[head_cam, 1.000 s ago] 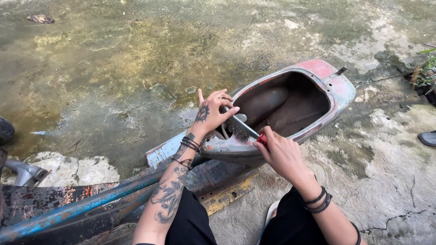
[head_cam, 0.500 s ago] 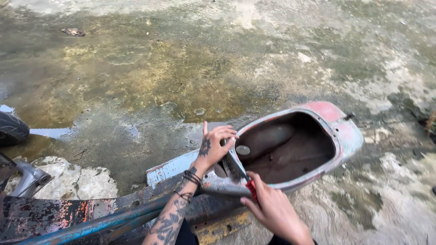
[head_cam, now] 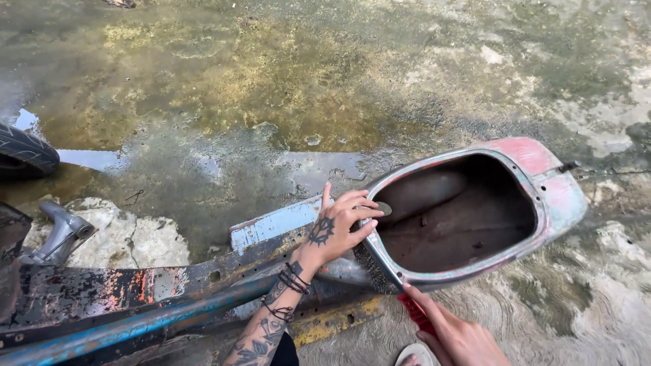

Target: The person scrubs the exterior and interior surfaces of a large, hollow metal part using a wire brush. They focus on the edges and the inside of the opening, removing rust and debris.

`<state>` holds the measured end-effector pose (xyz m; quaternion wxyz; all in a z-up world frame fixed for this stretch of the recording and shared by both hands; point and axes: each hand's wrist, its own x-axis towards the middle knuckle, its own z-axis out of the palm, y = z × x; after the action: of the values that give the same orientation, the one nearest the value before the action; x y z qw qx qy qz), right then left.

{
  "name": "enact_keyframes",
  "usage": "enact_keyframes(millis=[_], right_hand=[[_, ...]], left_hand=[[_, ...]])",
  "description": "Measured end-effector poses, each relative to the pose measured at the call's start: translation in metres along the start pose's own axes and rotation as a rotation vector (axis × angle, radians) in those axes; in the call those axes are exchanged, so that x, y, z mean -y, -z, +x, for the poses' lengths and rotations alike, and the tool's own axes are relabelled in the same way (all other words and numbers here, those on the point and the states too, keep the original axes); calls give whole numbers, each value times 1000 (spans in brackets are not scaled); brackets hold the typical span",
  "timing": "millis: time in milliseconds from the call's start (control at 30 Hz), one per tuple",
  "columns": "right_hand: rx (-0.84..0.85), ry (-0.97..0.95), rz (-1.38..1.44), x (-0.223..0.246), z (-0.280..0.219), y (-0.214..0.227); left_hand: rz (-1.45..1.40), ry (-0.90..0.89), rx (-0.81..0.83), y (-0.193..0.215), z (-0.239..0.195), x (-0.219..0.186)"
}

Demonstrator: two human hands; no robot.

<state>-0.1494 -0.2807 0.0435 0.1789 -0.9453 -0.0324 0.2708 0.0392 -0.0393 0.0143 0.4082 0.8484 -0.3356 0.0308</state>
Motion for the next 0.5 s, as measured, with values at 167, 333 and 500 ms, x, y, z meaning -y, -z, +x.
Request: enact_keyframes(millis=[167,333,500], right_hand=[[-62,85,-54,32,-32,4],[-229,54,-37,54,-39,-5],[-341,75,85,63,-22,-8]], left_hand=[[59,-39,11,8,-24,-9],[35,-60,46,-1,-30,-18],[170,-110,22,-5,-33,-16]])
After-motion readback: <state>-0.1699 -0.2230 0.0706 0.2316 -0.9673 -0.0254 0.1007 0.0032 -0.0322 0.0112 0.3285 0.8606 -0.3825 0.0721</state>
